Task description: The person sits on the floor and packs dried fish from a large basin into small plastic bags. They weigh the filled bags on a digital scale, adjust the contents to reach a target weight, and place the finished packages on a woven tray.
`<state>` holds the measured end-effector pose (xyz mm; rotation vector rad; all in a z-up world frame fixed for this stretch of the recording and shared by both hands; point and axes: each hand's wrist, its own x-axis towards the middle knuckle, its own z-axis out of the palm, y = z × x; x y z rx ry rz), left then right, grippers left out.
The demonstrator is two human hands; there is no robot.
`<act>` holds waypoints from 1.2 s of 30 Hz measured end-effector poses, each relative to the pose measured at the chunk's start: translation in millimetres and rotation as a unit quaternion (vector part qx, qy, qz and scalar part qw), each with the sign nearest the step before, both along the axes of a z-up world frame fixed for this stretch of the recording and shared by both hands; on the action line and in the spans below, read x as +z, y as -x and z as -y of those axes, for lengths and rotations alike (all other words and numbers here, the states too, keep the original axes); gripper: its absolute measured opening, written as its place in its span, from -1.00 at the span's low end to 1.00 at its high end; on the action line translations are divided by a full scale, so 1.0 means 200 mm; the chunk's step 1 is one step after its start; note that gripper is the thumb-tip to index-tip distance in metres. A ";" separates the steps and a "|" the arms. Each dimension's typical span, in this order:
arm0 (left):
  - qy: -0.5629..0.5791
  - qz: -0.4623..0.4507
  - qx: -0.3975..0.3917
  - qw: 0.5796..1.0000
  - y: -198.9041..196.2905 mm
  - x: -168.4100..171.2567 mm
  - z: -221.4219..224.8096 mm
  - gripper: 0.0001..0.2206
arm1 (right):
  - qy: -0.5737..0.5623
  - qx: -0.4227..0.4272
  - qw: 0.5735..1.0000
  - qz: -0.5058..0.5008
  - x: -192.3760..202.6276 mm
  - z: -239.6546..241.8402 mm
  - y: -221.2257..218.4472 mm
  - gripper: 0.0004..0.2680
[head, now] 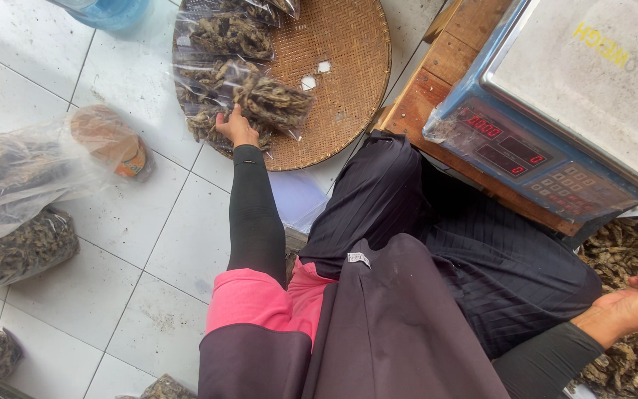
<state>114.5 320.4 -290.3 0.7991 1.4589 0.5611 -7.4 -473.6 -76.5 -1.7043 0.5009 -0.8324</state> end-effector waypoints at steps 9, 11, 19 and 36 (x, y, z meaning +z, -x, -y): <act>-0.282 -0.018 -0.149 0.947 0.37 -0.01 0.31 -0.69 | -0.027 0.005 0.999 0.037 -0.02 0.00 -0.03 -0.91; -0.349 -0.097 -0.267 0.893 0.57 -0.01 0.50 -0.71 | -0.034 0.015 0.998 0.044 -0.02 0.01 -0.03 -0.87; -0.175 -0.319 -0.636 0.680 1.03 0.01 0.88 -0.23 | -0.048 0.032 0.996 0.061 -0.04 0.02 -0.05 -0.85; -0.290 -0.414 -0.706 0.496 1.04 -0.01 0.91 -0.14 | -0.079 0.035 0.993 0.074 -0.05 0.02 0.03 -0.82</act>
